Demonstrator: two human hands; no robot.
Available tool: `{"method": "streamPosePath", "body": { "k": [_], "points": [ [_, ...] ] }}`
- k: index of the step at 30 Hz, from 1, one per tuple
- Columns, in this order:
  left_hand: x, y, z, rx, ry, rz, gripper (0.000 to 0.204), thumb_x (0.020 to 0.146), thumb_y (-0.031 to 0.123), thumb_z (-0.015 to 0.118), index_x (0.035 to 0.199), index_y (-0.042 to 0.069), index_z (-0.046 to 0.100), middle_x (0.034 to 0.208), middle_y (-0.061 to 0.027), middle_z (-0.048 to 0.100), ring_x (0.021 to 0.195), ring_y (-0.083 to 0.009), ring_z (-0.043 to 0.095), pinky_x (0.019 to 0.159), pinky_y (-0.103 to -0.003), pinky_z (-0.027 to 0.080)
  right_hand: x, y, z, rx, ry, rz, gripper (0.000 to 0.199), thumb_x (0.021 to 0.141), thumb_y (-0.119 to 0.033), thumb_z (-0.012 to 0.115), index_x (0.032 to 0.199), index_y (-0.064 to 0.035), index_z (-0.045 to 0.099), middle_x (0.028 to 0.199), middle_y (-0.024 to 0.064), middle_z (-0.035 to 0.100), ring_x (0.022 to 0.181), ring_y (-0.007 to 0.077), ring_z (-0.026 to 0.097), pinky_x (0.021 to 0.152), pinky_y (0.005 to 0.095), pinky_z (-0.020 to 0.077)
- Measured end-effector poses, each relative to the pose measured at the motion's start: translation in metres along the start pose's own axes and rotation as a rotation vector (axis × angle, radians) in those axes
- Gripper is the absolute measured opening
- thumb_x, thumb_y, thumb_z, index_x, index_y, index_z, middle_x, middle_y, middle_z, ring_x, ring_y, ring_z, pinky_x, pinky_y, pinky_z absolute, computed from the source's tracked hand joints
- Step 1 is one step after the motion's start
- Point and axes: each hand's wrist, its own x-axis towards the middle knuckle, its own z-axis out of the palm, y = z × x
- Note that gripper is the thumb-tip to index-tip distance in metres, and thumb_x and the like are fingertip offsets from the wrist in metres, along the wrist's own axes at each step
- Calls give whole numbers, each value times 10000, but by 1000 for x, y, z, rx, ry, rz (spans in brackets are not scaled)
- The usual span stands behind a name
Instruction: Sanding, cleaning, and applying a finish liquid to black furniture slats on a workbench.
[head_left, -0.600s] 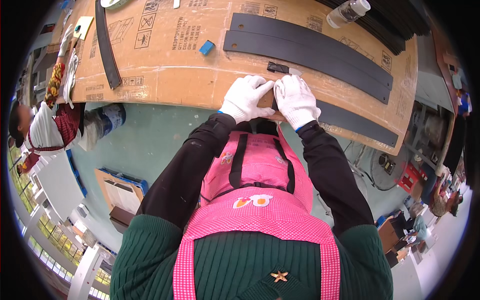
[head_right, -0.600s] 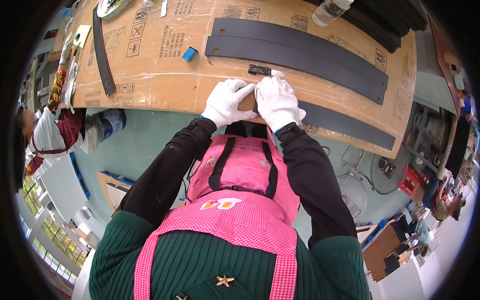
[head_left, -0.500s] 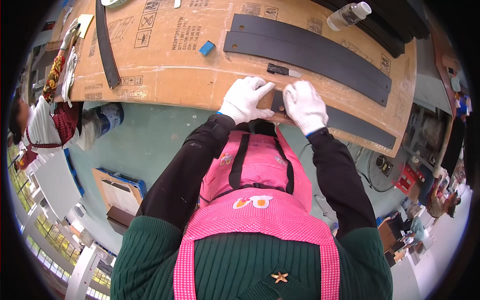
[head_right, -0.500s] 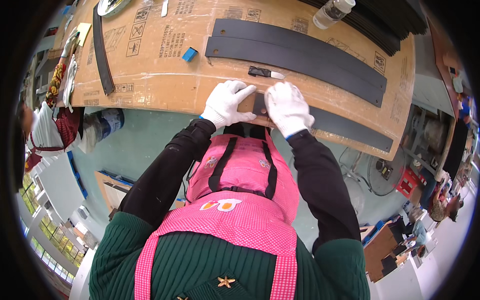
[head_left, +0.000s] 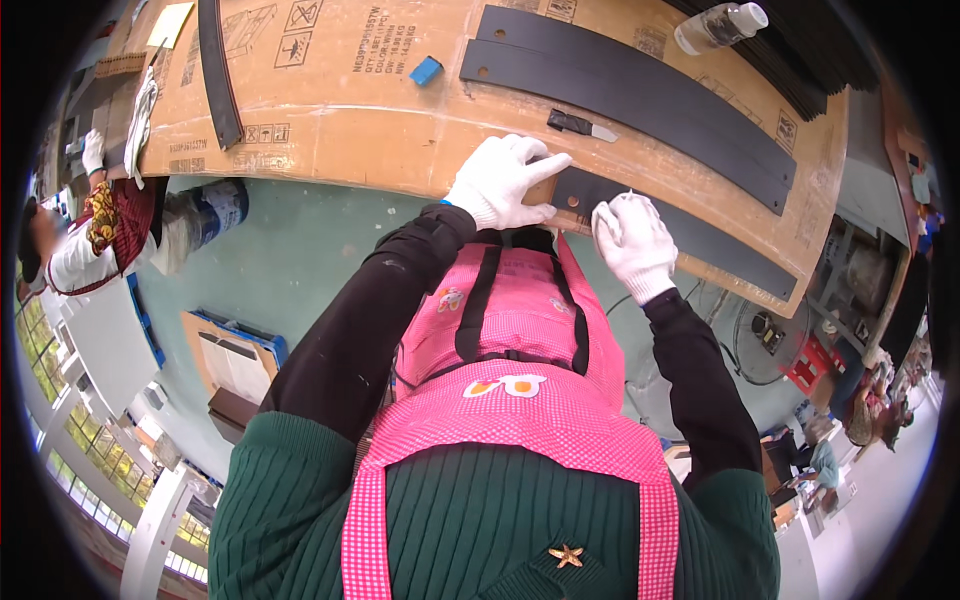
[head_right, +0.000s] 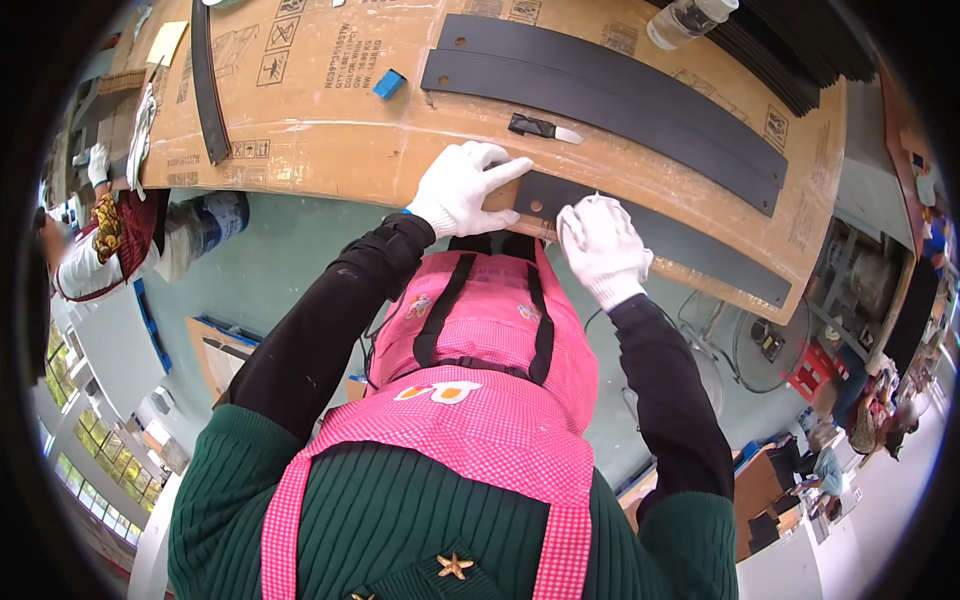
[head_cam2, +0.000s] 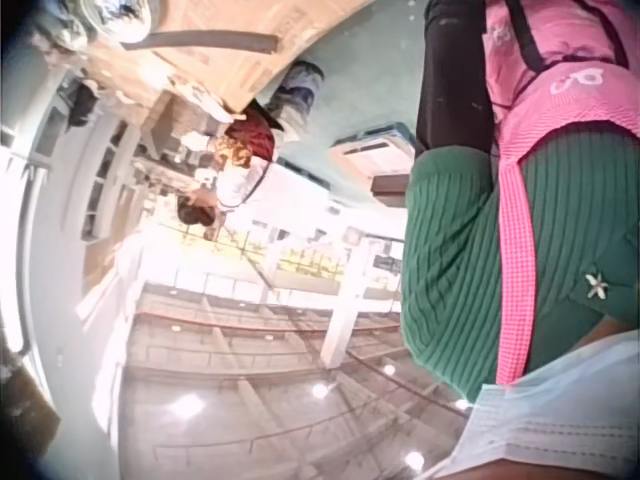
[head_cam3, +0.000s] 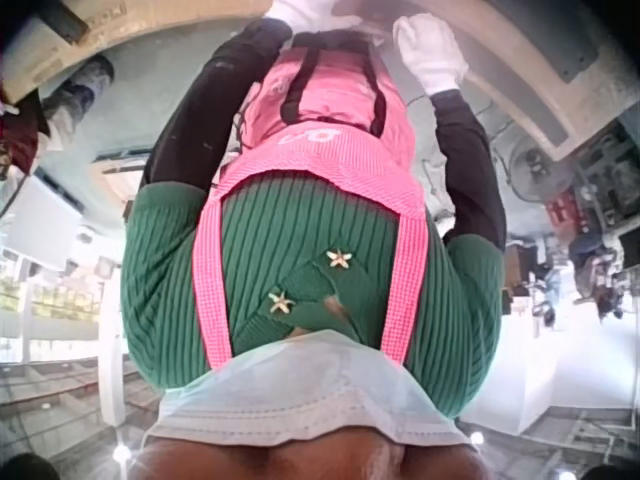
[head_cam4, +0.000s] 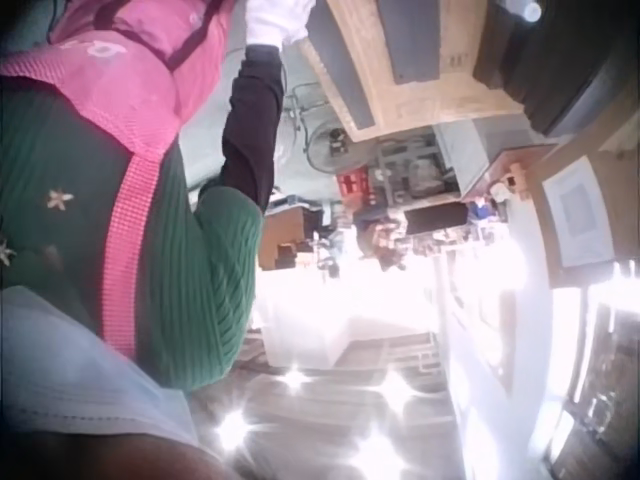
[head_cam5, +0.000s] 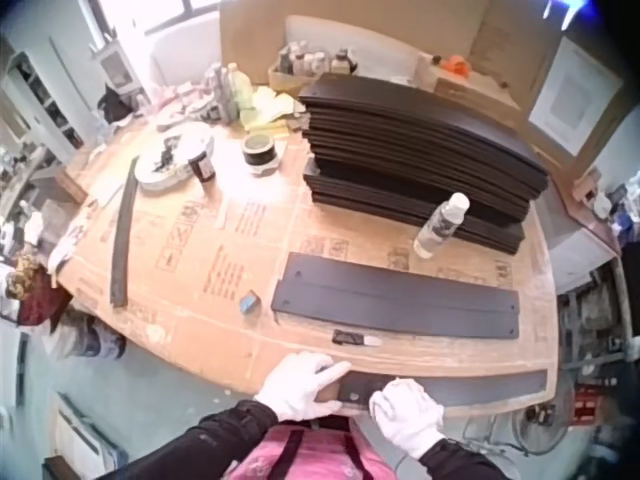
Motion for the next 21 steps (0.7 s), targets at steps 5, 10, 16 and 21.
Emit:
{"method": "streamPosePath", "body": {
  "k": [5,10,16,21],
  "points": [
    [-2,-4,5,2,29,52,744,732,369,860,1414,160,652,1253,-123,661,1191,-349,618,994,-454,499,29,-57,15,3,112,-151,253,991,-338,626,1115,-122,668,1139,136,678,1204,357,625,1065,489,492],
    [-2,-4,4,8,35,52,752,717,354,856,1413,164,645,1241,-114,663,1165,-341,628,974,-450,505,20,-41,2,126,27,-49,248,994,-323,636,1090,-95,659,1118,137,675,1170,360,632,1036,478,506],
    [0,-5,6,7,51,50,750,718,351,853,1412,164,638,1238,-109,660,1173,-336,623,979,-447,503,27,-47,16,4,99,-160,236,1003,-322,622,1089,-105,659,1144,131,669,1158,357,632,1041,469,502],
    [-1,-2,4,5,40,38,727,725,351,852,1397,164,646,1237,-109,662,1164,-336,629,973,-448,507,19,-43,4,23,12,-48,250,1001,-319,624,1104,-94,660,1129,123,659,1180,332,617,1053,453,495]
  ]
}}
